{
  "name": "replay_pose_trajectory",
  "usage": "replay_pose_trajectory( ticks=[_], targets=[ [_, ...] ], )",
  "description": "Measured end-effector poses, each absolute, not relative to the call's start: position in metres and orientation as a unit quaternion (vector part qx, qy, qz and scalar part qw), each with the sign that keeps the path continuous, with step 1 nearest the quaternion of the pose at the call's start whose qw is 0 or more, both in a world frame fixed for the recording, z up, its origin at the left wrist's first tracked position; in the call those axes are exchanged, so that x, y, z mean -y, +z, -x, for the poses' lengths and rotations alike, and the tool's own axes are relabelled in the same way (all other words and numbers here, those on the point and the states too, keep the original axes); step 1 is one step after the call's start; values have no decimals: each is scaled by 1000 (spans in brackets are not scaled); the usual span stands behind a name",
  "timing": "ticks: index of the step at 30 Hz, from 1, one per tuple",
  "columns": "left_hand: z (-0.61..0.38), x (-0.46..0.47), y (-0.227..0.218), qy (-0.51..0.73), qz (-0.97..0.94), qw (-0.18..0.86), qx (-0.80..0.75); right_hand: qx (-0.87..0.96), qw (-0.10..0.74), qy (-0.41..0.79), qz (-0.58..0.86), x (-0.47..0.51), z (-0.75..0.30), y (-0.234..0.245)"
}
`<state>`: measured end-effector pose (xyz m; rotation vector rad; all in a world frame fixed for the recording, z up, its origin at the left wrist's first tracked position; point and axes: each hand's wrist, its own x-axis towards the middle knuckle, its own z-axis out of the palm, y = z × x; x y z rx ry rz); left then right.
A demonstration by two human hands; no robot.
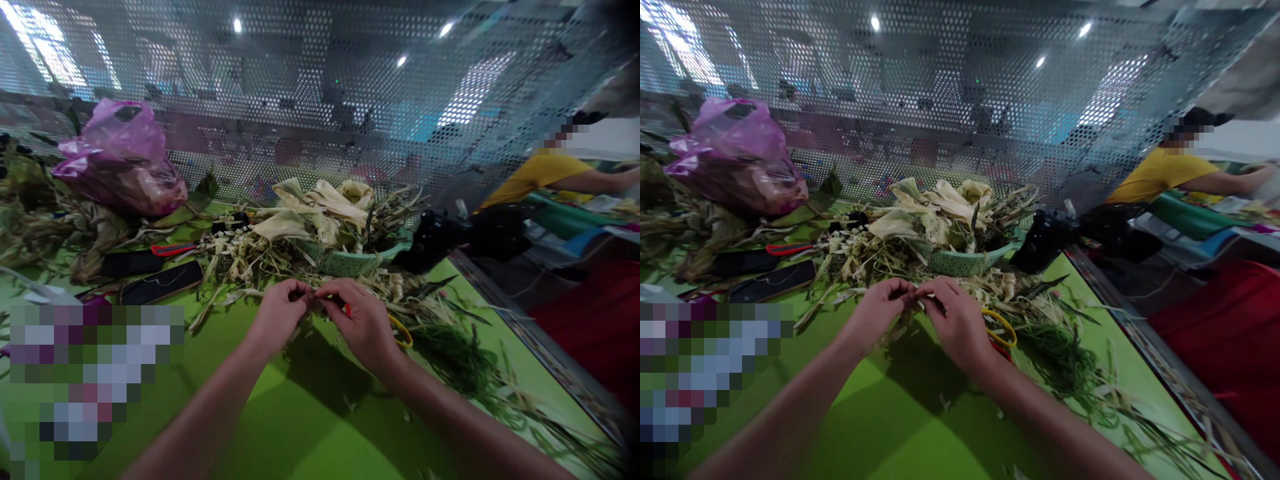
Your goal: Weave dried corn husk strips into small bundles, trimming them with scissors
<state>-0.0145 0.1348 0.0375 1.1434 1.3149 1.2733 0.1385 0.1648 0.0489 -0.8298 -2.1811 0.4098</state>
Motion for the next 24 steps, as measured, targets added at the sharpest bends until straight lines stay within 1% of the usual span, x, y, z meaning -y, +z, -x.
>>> replay_pose_trajectory(
  ticks=[5, 14, 19, 24],
  targets=[
    [15, -133, 39, 526, -443, 508, -520, 862, 377, 147, 305, -166, -139, 49],
    [14, -133, 38, 536, -429, 531, -497, 847, 389, 146, 331, -167, -139, 51],
    [14, -132, 42, 526, -441, 516, -513, 843, 394, 137, 340, -168, -139, 51],
    [11, -131, 42, 520, -464, 465, -546, 840, 399, 136, 342, -170, -140, 48]
  ],
)
